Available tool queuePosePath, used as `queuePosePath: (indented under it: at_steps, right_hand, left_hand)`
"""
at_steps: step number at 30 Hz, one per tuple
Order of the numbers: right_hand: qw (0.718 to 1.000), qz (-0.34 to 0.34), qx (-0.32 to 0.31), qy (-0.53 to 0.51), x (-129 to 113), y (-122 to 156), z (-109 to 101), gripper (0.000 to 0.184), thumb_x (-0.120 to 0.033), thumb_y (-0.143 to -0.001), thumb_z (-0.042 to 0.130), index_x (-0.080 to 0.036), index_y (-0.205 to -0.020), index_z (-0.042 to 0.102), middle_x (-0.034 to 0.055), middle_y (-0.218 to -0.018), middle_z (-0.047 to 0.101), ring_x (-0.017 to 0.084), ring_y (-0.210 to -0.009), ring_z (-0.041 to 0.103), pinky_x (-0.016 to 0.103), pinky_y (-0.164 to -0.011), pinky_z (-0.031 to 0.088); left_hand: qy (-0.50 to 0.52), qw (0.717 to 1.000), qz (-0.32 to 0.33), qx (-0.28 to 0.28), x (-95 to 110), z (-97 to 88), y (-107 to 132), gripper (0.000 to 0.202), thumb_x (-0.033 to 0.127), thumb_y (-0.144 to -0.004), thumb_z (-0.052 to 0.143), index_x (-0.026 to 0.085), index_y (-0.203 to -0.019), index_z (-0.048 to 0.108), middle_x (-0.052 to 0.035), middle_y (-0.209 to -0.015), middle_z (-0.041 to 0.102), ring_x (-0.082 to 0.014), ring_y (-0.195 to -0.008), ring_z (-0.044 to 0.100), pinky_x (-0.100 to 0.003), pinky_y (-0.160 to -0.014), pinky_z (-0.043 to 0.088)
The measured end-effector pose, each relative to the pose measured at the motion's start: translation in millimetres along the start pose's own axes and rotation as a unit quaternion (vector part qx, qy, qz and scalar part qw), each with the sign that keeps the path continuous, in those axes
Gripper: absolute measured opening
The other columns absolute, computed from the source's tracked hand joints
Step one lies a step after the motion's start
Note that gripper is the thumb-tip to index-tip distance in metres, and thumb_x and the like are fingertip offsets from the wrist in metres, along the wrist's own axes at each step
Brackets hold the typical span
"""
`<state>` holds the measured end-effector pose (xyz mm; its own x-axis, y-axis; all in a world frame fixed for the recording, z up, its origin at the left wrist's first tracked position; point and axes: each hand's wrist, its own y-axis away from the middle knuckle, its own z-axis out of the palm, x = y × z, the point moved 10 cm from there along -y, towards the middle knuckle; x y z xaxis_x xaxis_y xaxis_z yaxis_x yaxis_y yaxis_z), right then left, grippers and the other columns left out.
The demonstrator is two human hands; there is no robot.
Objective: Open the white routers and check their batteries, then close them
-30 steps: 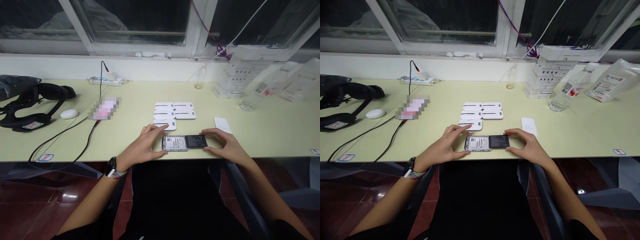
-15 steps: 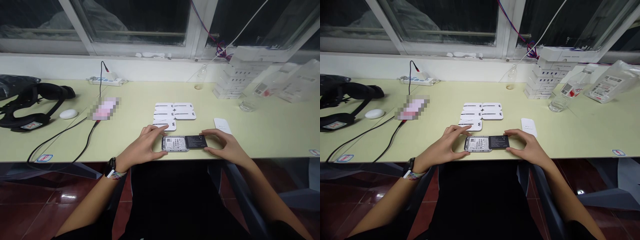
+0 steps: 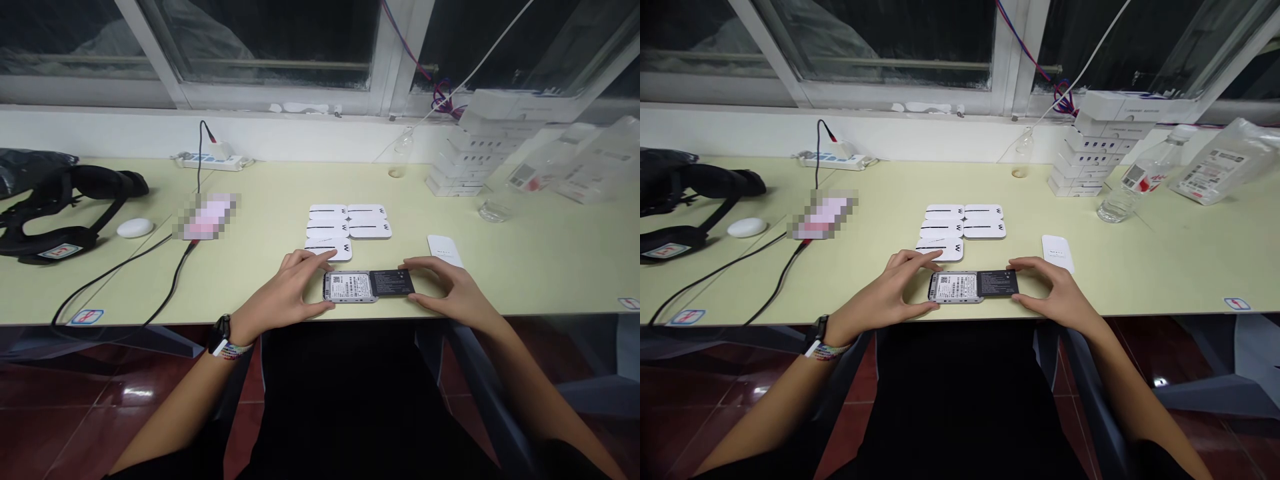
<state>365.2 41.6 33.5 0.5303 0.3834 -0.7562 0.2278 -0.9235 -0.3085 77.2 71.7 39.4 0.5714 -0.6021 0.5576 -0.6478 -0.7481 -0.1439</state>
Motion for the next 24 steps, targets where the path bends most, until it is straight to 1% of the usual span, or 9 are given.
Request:
queuePosePath:
  at_steps: [10, 17, 24]
  right_hand:
    - [1.0, 0.002, 0.0, 0.002, -0.8, 0.2, -0.2, 0.051, -0.046, -0.091, 0.087, -0.031, -0.138, 0.073, 0.0072, -0.139, 0.079, 0.035, -0.13, 0.075, 0.058, -0.12, 0.06]
    - [1.0, -0.004, 0.003, 0.003, -0.7, -0.1, -0.4, 0.051, -0.045, -0.091, 0.087, -0.031, -0.138, 0.073, 0.0069, -0.138, 0.079, 0.035, -0.13, 0.076, 0.057, -0.12, 0.06]
    - [1.0, -0.004, 0.001, 0.002, -0.8, -0.1, -0.4, 0.052, -0.046, -0.091, 0.087, -0.03, -0.138, 0.073, 0.008, -0.138, 0.079, 0.036, -0.129, 0.076, 0.059, -0.12, 0.06]
  left_hand:
    - [0.0, 1.0, -0.001, 0.004, -2.3, 0.4, 1.0, 0.091, 0.048, -0.098, 0.08, 0.038, -0.174, 0.031, -0.0079, -0.152, 0.064, -0.0373, -0.147, 0.045, -0.062, -0.123, 0.047]
    - [-0.002, 1.0, 0.002, 0.002, -1.9, 1.1, 0.0, 0.09, 0.049, -0.099, 0.079, 0.036, -0.174, 0.032, -0.0084, -0.152, 0.063, -0.0362, -0.147, 0.044, -0.06, -0.124, 0.047]
    - [-0.003, 1.0, 0.004, 0.002, -1.3, 0.8, 0.2, 0.089, 0.048, -0.099, 0.079, 0.037, -0.173, 0.033, -0.0085, -0.152, 0.062, -0.0367, -0.147, 0.044, -0.061, -0.123, 0.047]
